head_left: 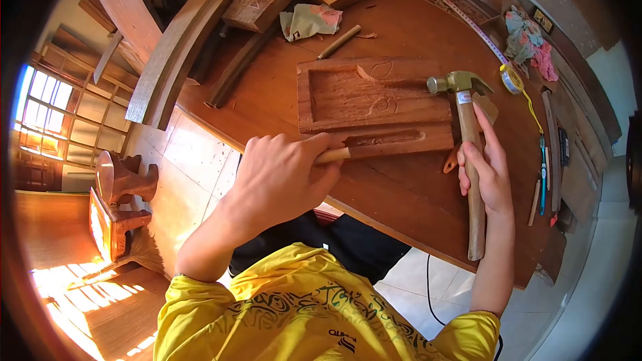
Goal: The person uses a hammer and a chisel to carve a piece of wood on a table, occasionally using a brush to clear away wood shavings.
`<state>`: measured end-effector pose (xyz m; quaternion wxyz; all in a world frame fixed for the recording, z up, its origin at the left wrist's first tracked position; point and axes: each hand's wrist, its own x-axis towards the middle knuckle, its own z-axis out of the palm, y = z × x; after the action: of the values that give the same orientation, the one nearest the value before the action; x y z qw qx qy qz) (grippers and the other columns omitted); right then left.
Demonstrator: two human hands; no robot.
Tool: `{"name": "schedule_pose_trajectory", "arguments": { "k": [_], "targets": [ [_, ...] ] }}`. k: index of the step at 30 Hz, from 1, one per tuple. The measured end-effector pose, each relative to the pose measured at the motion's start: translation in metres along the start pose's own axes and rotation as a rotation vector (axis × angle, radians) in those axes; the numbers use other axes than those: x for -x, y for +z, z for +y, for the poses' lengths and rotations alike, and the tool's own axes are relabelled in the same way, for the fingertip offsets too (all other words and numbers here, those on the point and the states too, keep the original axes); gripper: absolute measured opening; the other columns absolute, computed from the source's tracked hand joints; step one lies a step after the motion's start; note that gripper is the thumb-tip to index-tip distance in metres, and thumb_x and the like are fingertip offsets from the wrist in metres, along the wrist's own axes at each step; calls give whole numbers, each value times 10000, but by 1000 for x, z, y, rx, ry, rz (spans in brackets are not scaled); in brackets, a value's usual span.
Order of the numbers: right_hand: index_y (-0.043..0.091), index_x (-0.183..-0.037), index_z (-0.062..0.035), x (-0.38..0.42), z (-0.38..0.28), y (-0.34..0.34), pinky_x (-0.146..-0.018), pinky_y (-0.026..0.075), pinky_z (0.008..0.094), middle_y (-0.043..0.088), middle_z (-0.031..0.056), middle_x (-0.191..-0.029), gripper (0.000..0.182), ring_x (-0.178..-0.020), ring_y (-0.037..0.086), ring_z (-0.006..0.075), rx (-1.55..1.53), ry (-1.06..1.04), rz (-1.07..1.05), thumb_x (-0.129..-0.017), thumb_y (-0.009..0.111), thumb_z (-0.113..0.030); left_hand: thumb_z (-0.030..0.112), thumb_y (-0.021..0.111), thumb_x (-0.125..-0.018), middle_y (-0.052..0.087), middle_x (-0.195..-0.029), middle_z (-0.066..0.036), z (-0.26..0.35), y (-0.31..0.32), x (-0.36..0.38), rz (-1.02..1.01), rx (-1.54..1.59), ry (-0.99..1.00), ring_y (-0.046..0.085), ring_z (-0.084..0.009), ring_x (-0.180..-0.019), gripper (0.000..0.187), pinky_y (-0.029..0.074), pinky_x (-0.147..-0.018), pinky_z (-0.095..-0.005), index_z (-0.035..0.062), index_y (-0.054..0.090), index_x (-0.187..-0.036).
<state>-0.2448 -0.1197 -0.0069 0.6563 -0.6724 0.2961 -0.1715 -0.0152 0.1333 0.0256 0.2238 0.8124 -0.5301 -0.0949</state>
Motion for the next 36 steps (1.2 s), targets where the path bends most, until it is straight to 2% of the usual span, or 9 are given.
{"name": "schedule_pose_trajectory", "arguments": {
  "k": [3, 8, 10, 15, 19, 22, 25, 28, 36],
  "targets": [
    [296, -1686, -167, 1, 1, -1, -424, 426, 251, 580, 34, -807, 691, -485, 510, 86, 9, 4, 2, -1066, 601, -171, 271, 699, -948, 641, -670, -160, 0, -9, -9, -56, -39, -36, 669, -304, -625, 252, 514, -610, -405, 50, 717, -1069],
    [307, -1683, -175, 1, 0, 0, -422, 428, 248, 574, 33, -804, 688, -487, 507, 87, 20, -2, 11, -1063, 604, -151, 280, 611, -1021, 730, -976, -178, -65, -35, -81, 56, 454, 151, 737, -251, -862, 366, 555, -740, -385, -31, 655, -1210],
    [308, -1683, -179, 1, 0, 1, -421, 431, 245, 571, 33, -804, 689, -488, 505, 84, 5, -7, 9, -1062, 608, -148, 292, 605, -1039, 730, -961, -109, -92, -41, -125, 49, 572, -32, 725, -207, -851, 383, 565, -760, -373, -37, 649, -1231],
    [310, -1680, -176, 0, 0, -1, -418, 440, 239, 571, 37, -818, 681, -498, 509, 80, 1, 9, 18, -1066, 603, -154, 264, 649, -1014, 751, -1060, -127, -123, -13, -182, 157, -84, -6, 740, -344, -923, 308, 579, -900, -433, 86, 693, -1261],
    [299, -1682, -174, 1, -3, 0, -418, 444, 234, 570, 37, -827, 675, -505, 511, 78, -16, 14, 38, -1072, 588, -160, 305, 748, -931, 766, -1075, -120, -120, 7, -186, 577, -188, 279, 711, -362, -1066, 286, 562, -942, -462, 138, 765, -1162],
    [291, -1685, -176, 2, -4, 2, -417, 446, 231, 564, 35, -828, 674, -506, 508, 74, -31, 10, 62, -1074, 578, -164, 324, 763, -916, 753, -1149, -120, -97, 1, -182, 125, 8, 10, 685, -339, -1136, 285, 551, -959, -462, 131, 778, -1125],
    [283, -1688, -179, 2, -2, 3, -415, 445, 231, 560, 36, -826, 679, -508, 503, 70, -36, 23, 80, -1073, 573, -169, 310, 772, -909, 768, -1133, -112, -96, 5, -186, -33, -222, -3, 715, -328, -1063, 262, 570, -915, -447, 125, 787, -1095],
    [284, -1688, -177, 1, -2, 3, -414, 446, 230, 558, 37, -827, 682, -506, 499, 71, -30, 34, 88, -1070, 574, -167, 291, 749, -954, 792, -1002, -90, -105, -2, -202, -69, -270, 147, 754, -256, -945, 230, 580, -839, -368, 89, 792, -1058],
    [305, -1683, -189, 0, 1, 1, -412, 438, 235, 551, 34, -826, 669, -514, 494, 73, -18, 30, 91, -1072, 577, -165, 211, 625, -1072, 770, -1126, -147, -91, -51, -180, 18, 572, 193, 745, -192, -1004, 301, 589, -922, -317, -50, 636, -1221]
  ]
}}
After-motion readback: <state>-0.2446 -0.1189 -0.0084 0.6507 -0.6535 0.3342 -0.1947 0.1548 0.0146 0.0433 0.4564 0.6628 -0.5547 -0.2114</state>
